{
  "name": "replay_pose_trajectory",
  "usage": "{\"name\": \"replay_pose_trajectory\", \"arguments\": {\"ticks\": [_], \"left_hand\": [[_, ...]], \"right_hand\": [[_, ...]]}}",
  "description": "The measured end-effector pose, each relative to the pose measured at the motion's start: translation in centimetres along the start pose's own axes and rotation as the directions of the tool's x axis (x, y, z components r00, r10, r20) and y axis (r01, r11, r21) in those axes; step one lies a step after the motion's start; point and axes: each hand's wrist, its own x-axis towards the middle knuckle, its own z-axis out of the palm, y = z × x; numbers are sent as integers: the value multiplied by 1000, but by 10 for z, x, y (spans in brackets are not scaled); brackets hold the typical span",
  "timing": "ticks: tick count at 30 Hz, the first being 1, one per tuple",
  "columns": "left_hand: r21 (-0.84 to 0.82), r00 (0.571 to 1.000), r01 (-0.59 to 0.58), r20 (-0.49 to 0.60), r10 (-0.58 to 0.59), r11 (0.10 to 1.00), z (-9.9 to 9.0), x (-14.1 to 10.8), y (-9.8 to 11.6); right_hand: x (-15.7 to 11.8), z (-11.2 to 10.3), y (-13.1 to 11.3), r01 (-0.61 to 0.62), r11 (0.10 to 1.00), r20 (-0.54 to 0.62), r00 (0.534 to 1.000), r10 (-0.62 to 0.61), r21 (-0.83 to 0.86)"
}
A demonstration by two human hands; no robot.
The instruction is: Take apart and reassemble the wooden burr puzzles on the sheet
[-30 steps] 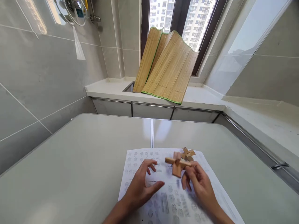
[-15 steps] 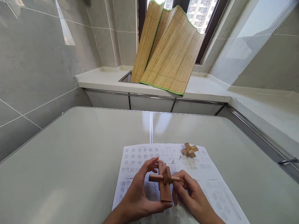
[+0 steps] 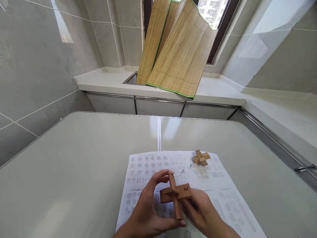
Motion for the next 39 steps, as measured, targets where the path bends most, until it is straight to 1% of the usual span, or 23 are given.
{"name": "replay_pose_trajectory", "arguments": {"ticks": [4,7,9,11,14,17,20,24,27,29,32,35,39], "left_hand": [[-102,1000,25,17,-23,994,1,0,-2],[-115,999,28,26,-25,993,2,1,-1],[-108,999,32,38,-28,994,2,2,0],[-113,997,31,68,-23,993,3,1,0],[-124,994,24,108,-11,992,4,1,-3],[-106,995,29,96,-19,994,5,2,-4],[-127,996,42,84,-32,991,5,4,1],[-204,993,66,110,-44,977,6,8,13],[-213,991,87,120,-63,973,5,9,18],[-220,991,97,117,-72,971,5,8,18],[-242,991,115,100,-93,963,7,7,16],[-265,988,144,96,-122,954,9,7,16],[-297,989,127,105,-99,946,10,9,17]], "right_hand": [[0,4,-4,40,999,-3,999,-40,-13],[2,4,-8,48,999,-15,999,-48,-7],[2,4,-10,32,999,-20,999,-31,15],[1,5,-10,-13,999,-18,1000,13,45],[-3,6,-9,-98,991,15,995,97,87],[-5,6,-6,-156,980,60,987,150,121],[-6,5,-5,-206,968,72,978,197,142],[-5,5,-6,-297,929,96,954,283,219],[-4,4,-7,-340,898,140,940,313,280],[-5,4,-6,-348,885,142,937,319,308],[-9,5,-2,-337,893,105,941,320,299],[-13,8,0,-309,919,34,950,310,246],[-16,12,0,-293,911,-12,951,310,291]]}}
